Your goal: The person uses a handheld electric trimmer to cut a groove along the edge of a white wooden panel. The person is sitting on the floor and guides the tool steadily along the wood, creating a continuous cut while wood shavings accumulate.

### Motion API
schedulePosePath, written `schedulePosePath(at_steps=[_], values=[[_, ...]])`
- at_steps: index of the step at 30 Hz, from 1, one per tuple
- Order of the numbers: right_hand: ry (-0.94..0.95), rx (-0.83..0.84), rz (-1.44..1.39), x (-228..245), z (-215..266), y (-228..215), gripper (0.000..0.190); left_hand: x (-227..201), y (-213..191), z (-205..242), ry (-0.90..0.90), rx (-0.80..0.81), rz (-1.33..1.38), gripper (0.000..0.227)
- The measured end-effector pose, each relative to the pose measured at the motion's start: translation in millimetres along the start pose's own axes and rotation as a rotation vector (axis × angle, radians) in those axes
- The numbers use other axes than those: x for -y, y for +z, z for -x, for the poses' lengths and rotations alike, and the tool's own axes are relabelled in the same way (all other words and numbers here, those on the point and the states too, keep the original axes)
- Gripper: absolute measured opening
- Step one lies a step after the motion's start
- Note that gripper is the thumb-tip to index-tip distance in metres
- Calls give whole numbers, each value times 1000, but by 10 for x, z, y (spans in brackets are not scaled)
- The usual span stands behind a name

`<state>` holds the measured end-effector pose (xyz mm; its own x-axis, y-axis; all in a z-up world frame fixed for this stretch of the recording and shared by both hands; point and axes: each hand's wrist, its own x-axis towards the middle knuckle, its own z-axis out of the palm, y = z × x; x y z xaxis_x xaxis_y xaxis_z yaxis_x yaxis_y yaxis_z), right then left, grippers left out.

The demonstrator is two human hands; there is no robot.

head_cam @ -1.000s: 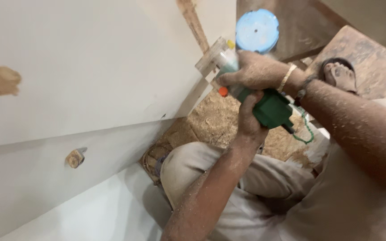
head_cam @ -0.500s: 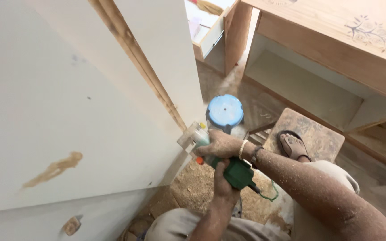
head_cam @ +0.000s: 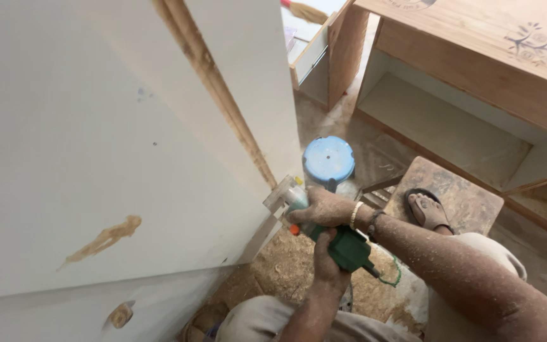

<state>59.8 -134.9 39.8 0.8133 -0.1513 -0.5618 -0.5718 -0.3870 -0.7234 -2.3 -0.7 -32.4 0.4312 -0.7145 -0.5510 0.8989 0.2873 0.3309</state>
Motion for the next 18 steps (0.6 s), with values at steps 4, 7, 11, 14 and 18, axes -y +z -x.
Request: schedulePosePath(at_steps=[4,7,11,14,18], values=[[-48,31,-87,55,28,-17,57,24,-62,-50,-8,113,104,45],[-59,47,-59,62,36,-16,55,30,-49,-41,7,79,97,43],[21,60,-83,56,19,7,62,4,-8,-23,38,82,71,47],[39,37,7,21,-21,25,67,-4,1,-3,51,55,6,54],[22,36,3,-9,-51,39,69,-28,18,19,31,26,-29,60]])
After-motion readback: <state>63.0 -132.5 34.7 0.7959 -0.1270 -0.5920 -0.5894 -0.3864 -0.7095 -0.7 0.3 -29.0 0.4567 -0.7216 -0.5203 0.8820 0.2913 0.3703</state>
